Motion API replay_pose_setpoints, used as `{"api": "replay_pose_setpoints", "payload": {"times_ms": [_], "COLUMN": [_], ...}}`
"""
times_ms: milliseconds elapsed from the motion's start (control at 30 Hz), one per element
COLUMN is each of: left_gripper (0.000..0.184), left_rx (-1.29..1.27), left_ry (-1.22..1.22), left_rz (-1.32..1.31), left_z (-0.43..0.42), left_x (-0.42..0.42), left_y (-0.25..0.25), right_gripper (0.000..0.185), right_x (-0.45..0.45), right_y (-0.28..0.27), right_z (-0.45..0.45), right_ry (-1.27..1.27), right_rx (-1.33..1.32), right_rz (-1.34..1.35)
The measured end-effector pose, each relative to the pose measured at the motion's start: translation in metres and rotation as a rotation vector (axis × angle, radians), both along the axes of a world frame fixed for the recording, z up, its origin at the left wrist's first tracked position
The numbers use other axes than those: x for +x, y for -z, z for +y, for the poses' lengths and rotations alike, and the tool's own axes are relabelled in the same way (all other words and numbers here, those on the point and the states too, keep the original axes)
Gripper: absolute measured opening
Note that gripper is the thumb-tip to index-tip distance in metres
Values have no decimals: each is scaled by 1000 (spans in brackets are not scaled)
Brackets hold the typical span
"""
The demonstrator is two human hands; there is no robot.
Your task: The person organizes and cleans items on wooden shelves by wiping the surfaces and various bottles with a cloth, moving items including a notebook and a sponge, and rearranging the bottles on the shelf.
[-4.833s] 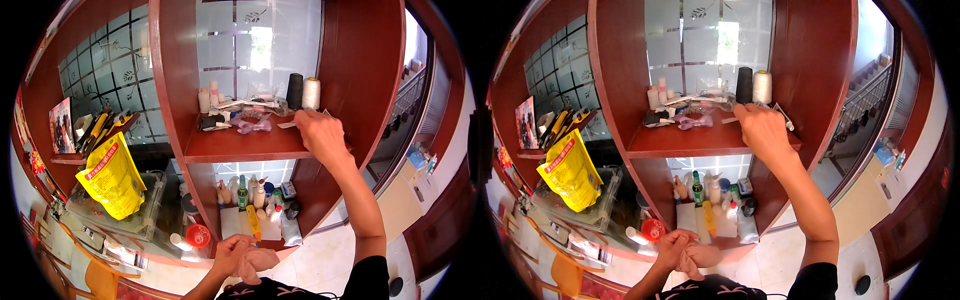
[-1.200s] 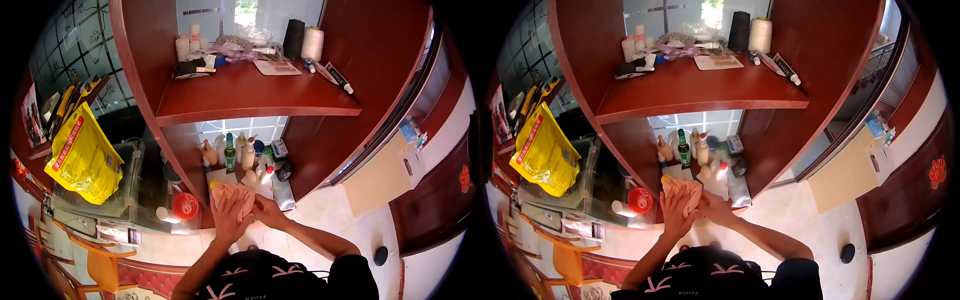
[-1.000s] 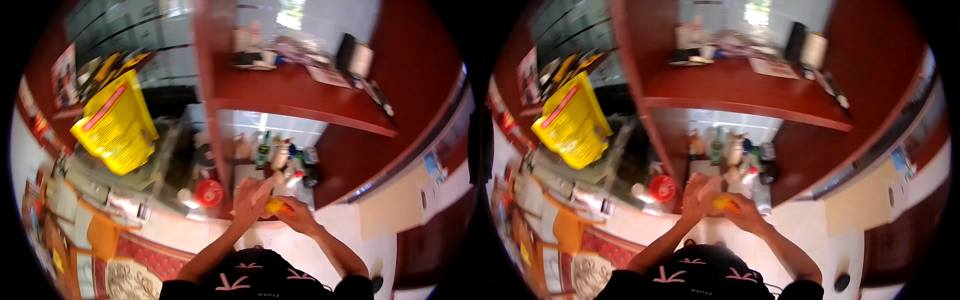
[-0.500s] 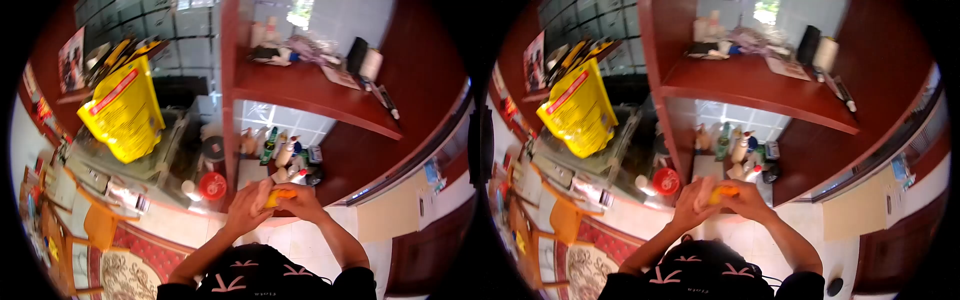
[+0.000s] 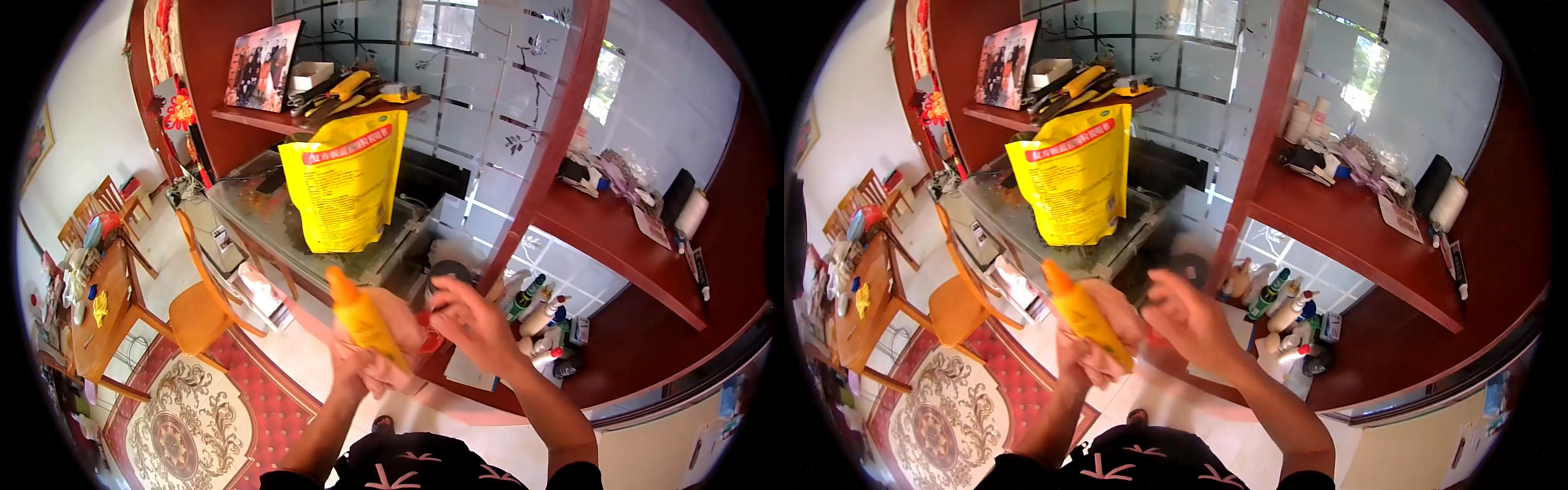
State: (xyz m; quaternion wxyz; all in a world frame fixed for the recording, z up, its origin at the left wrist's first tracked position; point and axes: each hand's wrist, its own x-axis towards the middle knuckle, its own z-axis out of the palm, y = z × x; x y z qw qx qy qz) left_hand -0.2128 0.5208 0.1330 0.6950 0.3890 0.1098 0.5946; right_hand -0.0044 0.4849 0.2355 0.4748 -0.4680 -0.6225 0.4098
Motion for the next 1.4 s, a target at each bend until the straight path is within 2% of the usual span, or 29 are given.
{"api": "replay_pose_setpoints", "payload": {"times_ms": [67, 200, 300, 400, 433, 533, 567, 600, 633, 667, 733, 867, 1067, 1133, 1200, 1400], "left_gripper": [63, 52, 47, 42, 41, 37, 34, 32, 19, 17, 17, 19, 27, 30, 33, 43], "left_rx": [-91, -241, -226, -272, -279, -320, -346, -371, -298, -271, -232, -186, -155, -156, -154, -122], "left_ry": [-213, -211, -215, -216, -215, -222, -259, -288, -218, -228, -212, -173, 66, 193, 337, 728], "left_rz": [-109, -175, -155, -126, -122, -147, -170, -189, -214, -242, -247, -237, -239, -235, -233, -239], "left_z": [7, 49, 82, 103, 104, 100, 96, 95, 95, 86, 72, 53, 29, 15, 1, -42], "left_x": [-15, -54, -62, -58, -54, -50, -49, -47, -58, -58, -57, -58, -15, 4, 25, 79], "left_y": [-20, -7, -5, -14, -20, -29, -31, -30, -23, -16, -24, -33, -41, -40, -38, -39], "right_gripper": [59, 66, 70, 68, 60, 46, 37, 34, 31, 28, 22, 19, 19, 20, 20, 23], "right_x": [-17, -21, -38, -34, -38, -37, -38, -43, -47, -46, -60, -57, -3, 17, 26, 65], "right_y": [11, 35, -1, -7, -6, -3, 0, 1, 2, 3, -26, -59, -93, -93, -109, -135], "right_z": [46, 161, 188, 208, 210, 201, 195, 190, 186, 178, 133, 60, -37, -64, -105, -179], "right_ry": [49, 226, 304, 95, 142, 61, -8, 12, 48, 104, 208, 159, 330, 435, 645, 1225], "right_rx": [155, 233, -3, -125, -84, 75, 132, 276, 419, 554, 750, 787, 750, 769, 687, 1188], "right_rz": [-49, -146, 25, 187, 152, 38, 92, -23, -145, -279, -301, -278, -173, -79, 1, 287]}}
